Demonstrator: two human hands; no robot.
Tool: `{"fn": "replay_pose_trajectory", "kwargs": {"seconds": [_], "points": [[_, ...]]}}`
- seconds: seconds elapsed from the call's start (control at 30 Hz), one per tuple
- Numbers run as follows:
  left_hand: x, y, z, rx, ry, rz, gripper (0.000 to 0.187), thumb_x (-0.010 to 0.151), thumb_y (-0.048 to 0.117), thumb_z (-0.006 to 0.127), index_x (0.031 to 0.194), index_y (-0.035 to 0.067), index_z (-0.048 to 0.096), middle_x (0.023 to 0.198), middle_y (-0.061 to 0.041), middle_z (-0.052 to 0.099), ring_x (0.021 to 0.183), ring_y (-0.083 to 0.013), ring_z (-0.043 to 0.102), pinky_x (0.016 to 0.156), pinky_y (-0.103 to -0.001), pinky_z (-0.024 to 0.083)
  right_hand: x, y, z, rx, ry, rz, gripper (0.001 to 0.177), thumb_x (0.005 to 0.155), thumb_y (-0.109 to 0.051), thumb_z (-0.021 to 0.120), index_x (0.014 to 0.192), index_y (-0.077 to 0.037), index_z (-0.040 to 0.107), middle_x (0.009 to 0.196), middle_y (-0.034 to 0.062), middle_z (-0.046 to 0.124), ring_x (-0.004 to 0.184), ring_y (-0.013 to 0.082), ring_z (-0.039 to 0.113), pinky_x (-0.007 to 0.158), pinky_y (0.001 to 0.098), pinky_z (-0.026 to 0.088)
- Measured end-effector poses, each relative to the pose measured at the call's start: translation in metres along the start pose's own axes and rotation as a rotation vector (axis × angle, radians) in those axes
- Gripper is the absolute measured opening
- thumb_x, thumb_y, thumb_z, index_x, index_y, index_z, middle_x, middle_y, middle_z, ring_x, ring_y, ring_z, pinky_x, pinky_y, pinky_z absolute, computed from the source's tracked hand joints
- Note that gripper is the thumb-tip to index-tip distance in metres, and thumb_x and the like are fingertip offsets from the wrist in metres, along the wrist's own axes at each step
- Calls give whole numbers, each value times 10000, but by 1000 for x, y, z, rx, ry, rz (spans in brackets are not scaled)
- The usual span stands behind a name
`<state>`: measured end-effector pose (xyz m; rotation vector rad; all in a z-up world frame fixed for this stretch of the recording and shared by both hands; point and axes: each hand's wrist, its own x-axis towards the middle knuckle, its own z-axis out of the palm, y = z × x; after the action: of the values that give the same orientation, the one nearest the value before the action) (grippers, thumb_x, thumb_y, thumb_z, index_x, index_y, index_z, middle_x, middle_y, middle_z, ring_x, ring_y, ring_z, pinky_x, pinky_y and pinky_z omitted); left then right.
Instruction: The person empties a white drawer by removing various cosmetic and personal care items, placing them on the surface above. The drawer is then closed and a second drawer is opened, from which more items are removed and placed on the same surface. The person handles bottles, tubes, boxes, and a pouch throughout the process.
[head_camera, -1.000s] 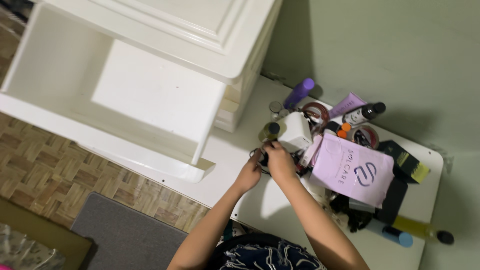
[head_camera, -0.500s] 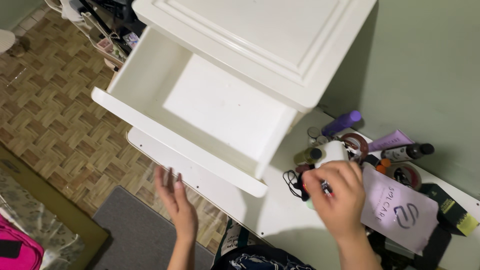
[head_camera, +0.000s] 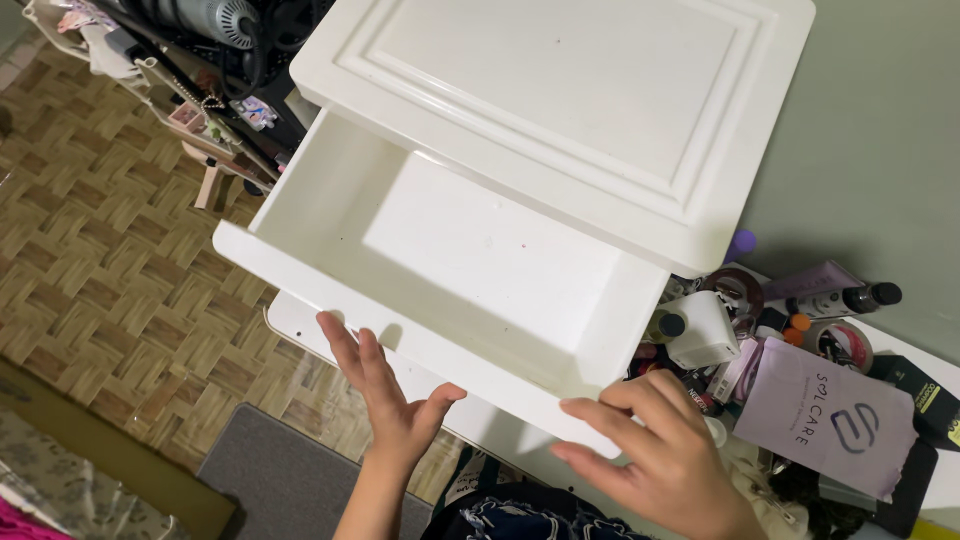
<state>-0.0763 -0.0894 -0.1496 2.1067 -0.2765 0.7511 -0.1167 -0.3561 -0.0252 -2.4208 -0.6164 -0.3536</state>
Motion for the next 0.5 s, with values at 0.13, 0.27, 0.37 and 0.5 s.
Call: {"fn": "replay_pose_trajectory", "kwargs": {"seconds": [0.13,0.27,0.37,0.5], "points": [[32,-2,11,-77,-23,-10,1164,824,654,698,1705,264,44,1763,-169,-128,1670,-398,-95,1376,-661,78,7,8,4,-55,119,11,427,697,-295,921,1051,-105,775,908,-9,630,814,166,564,684,293,466],[60,-4,35,-202,-95,-12,1136,901,587,750,1716,260,30,1731,-225,-238,1643,-455,-193,1366,-661,127,20,17,8,-259,270,41,365,719,-289,901,1036,-148,787,988,16,606,969,255,516,853,406,444],[76,-1,52,-202,-123,26,1132,944,505,787,1722,268,0,1727,-233,-266,1575,-463,-248,1364,-669,91,34,27,8,-388,365,-6,336,820,-321,835,1103,-163,748,1208,116,552,1199,373,472,1050,522,421],[93,0,67,-170,-165,59,1086,986,417,776,1710,265,-19,1699,-255,-284,1582,-508,-287,1311,-712,-4,50,44,10,-388,428,36,454,979,-383,665,1347,-125,599,1456,247,414,1395,478,369,1151,604,338]]}}
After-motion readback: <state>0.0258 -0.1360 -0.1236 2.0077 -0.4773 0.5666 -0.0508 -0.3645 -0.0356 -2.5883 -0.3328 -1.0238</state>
